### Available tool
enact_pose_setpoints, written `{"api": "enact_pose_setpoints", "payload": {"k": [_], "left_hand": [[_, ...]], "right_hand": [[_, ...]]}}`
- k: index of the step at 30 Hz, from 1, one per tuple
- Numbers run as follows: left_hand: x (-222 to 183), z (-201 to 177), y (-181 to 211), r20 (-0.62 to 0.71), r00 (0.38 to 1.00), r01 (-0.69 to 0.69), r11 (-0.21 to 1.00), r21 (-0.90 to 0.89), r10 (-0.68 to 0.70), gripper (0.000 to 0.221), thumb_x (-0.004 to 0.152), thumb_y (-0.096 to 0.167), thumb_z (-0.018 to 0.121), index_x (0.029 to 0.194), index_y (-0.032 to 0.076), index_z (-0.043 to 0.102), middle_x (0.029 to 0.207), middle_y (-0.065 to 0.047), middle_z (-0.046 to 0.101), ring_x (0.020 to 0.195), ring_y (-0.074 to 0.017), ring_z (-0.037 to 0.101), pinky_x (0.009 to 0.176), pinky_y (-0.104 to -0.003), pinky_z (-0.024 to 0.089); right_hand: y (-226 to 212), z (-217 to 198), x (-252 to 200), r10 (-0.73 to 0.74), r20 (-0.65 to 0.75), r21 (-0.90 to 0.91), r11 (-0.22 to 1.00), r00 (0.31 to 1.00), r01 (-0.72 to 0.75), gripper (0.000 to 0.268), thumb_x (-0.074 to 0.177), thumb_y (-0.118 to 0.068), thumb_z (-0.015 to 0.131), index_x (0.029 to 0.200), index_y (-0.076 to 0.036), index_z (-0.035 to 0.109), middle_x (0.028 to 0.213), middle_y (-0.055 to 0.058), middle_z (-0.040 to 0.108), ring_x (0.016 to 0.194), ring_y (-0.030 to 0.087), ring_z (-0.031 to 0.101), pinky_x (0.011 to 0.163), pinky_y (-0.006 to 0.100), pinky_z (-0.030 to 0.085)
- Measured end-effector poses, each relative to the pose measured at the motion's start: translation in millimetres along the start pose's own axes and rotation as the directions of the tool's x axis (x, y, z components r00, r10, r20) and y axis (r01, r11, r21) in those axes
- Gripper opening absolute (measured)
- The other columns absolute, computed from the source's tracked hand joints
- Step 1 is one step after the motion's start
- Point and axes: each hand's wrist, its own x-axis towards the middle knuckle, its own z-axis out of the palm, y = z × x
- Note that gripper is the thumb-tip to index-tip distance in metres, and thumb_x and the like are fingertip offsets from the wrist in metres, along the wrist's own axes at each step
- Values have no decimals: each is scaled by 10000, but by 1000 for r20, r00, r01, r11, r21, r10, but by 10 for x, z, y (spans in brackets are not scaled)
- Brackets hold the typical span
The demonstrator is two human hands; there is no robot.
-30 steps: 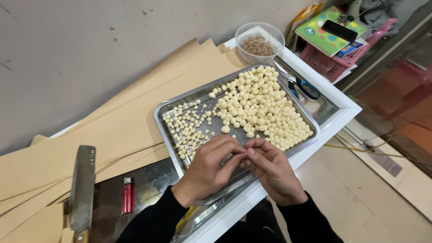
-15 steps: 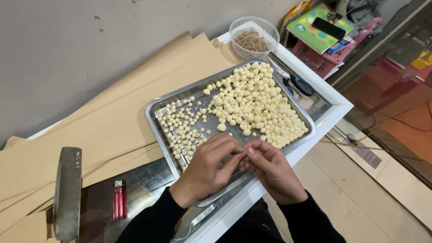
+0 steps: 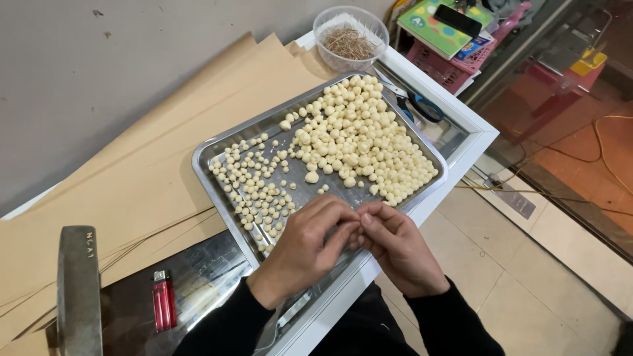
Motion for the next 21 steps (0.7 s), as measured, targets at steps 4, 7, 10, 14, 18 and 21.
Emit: {"api": "enact_pose_setpoints", "payload": {"k": [4, 7, 10, 14, 18, 21], "left_hand": [[78, -107, 124, -49, 998, 24, 1000, -16, -25, 269, 1106, 140, 686, 1323, -20, 673, 1218, -139, 692, 1131, -271, 690, 987, -414, 606], [66, -120, 124, -44, 999, 9, 1000, 28, -8, 116, 1101, 161, 720, 1149, 57, 711, 1111, -94, 715, 1024, -236, 688, 892, -382, 579], [12, -91, 21, -33, 999, -6, 997, 83, 9, 41, 1083, 76, 711, 1102, 57, 680, 1071, -93, 725, 964, -217, 696, 854, -369, 611], [77, -199, 167, -76, 995, -53, 997, 57, 57, 79, 1109, 49, 691, 1046, 33, 646, 969, -104, 687, 887, -253, 653, 792, -406, 531], [73, -220, 147, -95, 995, -22, 1000, 19, 24, 178, 1089, 32, 613, 1255, 7, 674, 1192, -146, 714, 1103, -283, 695, 982, -432, 587], [70, -212, 126, -80, 997, 7, 998, 65, -2, 228, 1098, 160, 670, 1283, 29, 695, 1220, -134, 727, 1132, -269, 711, 1016, -434, 616]], "right_hand": [[10, -67, 55, -42, -64, 24, 999, 997, 44, 172, 1069, -27, 739, 1237, 2, 721, 1110, 142, 800, 930, 183, 739, 870, 322, 606], [-50, 15, 52, -8, 8, 21, 1000, 1000, 8, 223, 1052, -72, 771, 1252, 6, 711, 1051, 109, 764, 923, 181, 732, 875, 339, 618], [-100, 88, 67, 49, 57, -20, 999, 997, -48, 307, 1162, -219, 627, 1250, 59, 723, 1031, 185, 816, 910, 218, 784, 883, 359, 669], [-89, 77, 121, 55, 55, -28, 998, 997, -53, 195, 1108, -124, 708, 1205, 45, 721, 1001, 192, 801, 837, 242, 769, 835, 347, 660], [-96, 74, 171, -35, 19, -35, 999, 999, 35, 203, 1079, -63, 721, 1248, 48, 696, 1065, 189, 790, 928, 234, 763, 909, 351, 619], [-96, 85, 153, -25, 19, -3, 1000, 1000, 25, 229, 1064, -39, 736, 1279, 27, 693, 1133, 176, 793, 962, 221, 753, 917, 353, 619]]}}
